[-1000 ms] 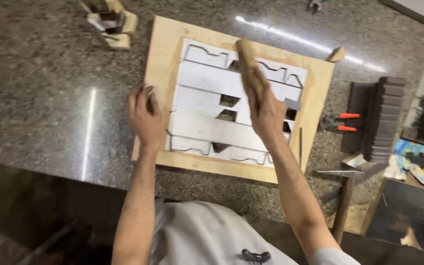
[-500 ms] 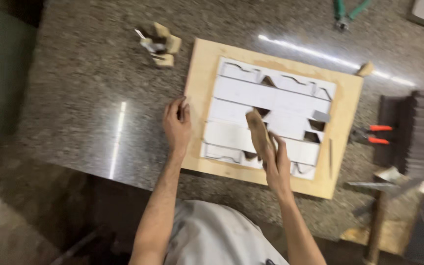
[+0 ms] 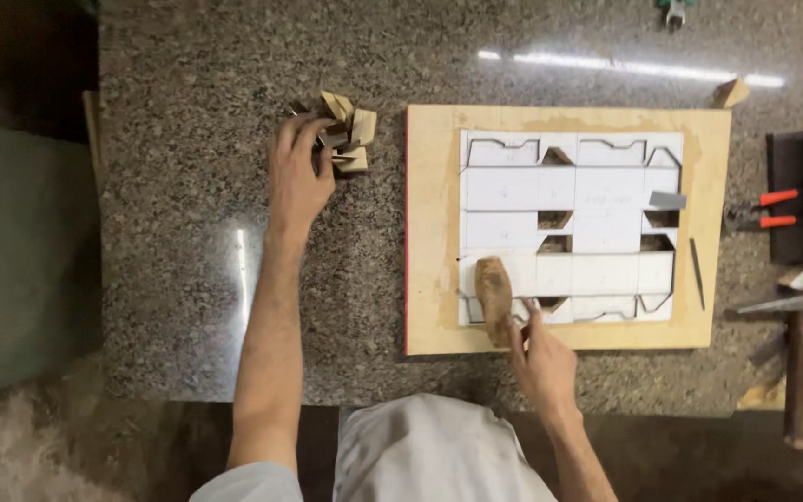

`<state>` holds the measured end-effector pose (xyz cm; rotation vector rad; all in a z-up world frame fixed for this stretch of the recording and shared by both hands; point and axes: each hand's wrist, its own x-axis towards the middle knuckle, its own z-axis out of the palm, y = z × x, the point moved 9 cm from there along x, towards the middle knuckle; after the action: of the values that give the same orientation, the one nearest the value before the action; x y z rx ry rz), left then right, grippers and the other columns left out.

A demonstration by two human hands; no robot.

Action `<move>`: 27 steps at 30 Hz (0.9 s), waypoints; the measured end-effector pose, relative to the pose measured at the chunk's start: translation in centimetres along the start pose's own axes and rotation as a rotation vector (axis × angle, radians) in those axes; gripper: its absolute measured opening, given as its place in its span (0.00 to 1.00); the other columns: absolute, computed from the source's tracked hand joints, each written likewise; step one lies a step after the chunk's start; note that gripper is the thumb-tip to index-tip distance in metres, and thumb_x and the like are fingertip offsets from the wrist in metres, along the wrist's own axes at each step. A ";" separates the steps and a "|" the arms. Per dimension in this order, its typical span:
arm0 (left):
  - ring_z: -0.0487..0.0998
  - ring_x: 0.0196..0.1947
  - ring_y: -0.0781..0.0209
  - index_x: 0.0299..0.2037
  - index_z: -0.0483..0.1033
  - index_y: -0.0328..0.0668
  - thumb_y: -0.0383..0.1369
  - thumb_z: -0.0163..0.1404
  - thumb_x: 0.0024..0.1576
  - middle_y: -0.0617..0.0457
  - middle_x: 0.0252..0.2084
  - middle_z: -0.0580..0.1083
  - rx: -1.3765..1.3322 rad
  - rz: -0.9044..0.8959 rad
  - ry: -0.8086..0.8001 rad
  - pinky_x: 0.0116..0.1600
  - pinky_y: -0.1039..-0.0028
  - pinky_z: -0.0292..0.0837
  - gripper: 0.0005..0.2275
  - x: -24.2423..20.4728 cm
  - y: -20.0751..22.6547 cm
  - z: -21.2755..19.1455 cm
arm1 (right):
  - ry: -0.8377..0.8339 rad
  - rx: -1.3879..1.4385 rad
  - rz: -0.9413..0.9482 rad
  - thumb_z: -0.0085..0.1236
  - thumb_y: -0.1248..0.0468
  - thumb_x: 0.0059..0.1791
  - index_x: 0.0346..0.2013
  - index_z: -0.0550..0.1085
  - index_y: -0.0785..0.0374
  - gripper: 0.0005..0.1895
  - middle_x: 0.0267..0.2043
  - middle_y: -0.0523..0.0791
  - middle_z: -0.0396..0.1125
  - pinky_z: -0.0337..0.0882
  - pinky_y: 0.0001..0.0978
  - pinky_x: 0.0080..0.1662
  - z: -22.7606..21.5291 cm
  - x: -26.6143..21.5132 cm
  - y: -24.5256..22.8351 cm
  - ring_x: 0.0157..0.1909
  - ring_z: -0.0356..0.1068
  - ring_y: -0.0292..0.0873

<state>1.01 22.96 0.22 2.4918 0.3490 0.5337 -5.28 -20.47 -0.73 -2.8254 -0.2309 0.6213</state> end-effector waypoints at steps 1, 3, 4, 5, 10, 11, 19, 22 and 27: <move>0.66 0.65 0.44 0.59 0.75 0.42 0.24 0.56 0.61 0.49 0.61 0.72 0.002 0.031 -0.048 0.71 0.54 0.62 0.16 0.6 -0.4 0.3 | 0.068 0.058 0.038 0.49 0.53 0.56 0.67 0.66 0.55 0.26 0.32 0.52 0.75 0.72 0.43 0.36 -0.7 -0.6 -0.3 0.30 0.73 0.50; 0.66 0.63 0.44 0.59 0.75 0.40 0.25 0.56 0.61 0.46 0.58 0.73 -0.072 -0.008 -0.129 0.69 0.56 0.61 0.15 1.3 -1.6 0.8 | 0.216 0.175 0.106 0.52 0.55 0.55 0.64 0.69 0.58 0.23 0.38 0.51 0.76 0.72 0.43 0.35 -2.5 -1.3 -1.0 0.26 0.73 0.49; 0.66 0.62 0.45 0.59 0.75 0.39 0.26 0.56 0.61 0.45 0.57 0.74 -0.107 -0.025 -0.167 0.67 0.57 0.60 0.15 1.9 -2.0 0.9 | 0.215 0.199 0.121 0.52 0.55 0.55 0.63 0.69 0.58 0.22 0.39 0.51 0.76 0.72 0.42 0.34 -2.8 -1.2 -1.6 0.26 0.74 0.49; 0.68 0.60 0.46 0.57 0.77 0.41 0.27 0.56 0.60 0.46 0.54 0.75 -0.114 -0.086 -0.228 0.67 0.57 0.62 0.14 1.9 -2.6 1.3 | 0.210 0.220 0.134 0.52 0.56 0.55 0.62 0.70 0.59 0.22 0.39 0.51 0.76 0.72 0.42 0.33 -3.2 -1.2 -2.1 0.25 0.74 0.48; 0.75 0.53 0.47 0.53 0.81 0.44 0.30 0.58 0.56 0.46 0.52 0.77 -0.215 -0.175 -0.402 0.58 0.57 0.66 0.15 0.3 -2.3 0.1 | 0.236 0.314 0.015 0.54 0.59 0.55 0.53 0.73 0.61 0.14 0.41 0.52 0.74 0.73 0.40 0.34 -3.9 -1.3 -7.4 0.30 0.74 0.50; 0.76 0.53 0.45 0.50 0.82 0.44 0.30 0.58 0.56 0.46 0.53 0.77 -0.204 -0.153 -0.404 0.55 0.57 0.69 0.12 0.0 -1.8 -0.5 | 0.206 0.285 0.020 0.56 0.59 0.55 0.49 0.74 0.61 0.11 0.38 0.52 0.74 0.73 0.40 0.35 -3.4 -1.2 -8.2 0.31 0.74 0.51; 0.79 0.46 0.46 0.51 0.82 0.42 0.31 0.59 0.59 0.44 0.47 0.79 -0.183 -0.081 -0.433 0.51 0.57 0.72 0.11 -3.9 0.0 -3.4 | 0.083 0.314 -0.103 0.54 0.58 0.54 0.52 0.75 0.57 0.13 0.36 0.49 0.70 0.71 0.45 0.38 -2.8 -1.4 -11.3 0.32 0.72 0.52; 0.78 0.52 0.49 0.54 0.80 0.44 0.32 0.58 0.63 0.45 0.50 0.79 -0.180 -0.152 -0.333 0.57 0.58 0.72 0.11 -3.4 -0.7 -4.0 | 0.197 0.300 -0.160 0.53 0.59 0.55 0.53 0.74 0.60 0.14 0.38 0.49 0.69 0.71 0.47 0.38 -4.4 -2.3 -11.0 0.37 0.71 0.54; 0.70 0.61 0.40 0.58 0.80 0.36 0.39 0.65 0.57 0.39 0.60 0.76 0.249 0.181 -0.123 0.62 0.50 0.65 0.22 0.3 0.2 -2.3 | 0.146 0.296 -0.038 0.52 0.57 0.55 0.52 0.75 0.58 0.13 0.38 0.49 0.69 0.71 0.47 0.39 -3.5 -2.9 -8.9 0.37 0.72 0.54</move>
<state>0.31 23.97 2.21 2.8007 0.1502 0.4266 -7.31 -13.23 5.89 -2.5592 -0.1511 0.4013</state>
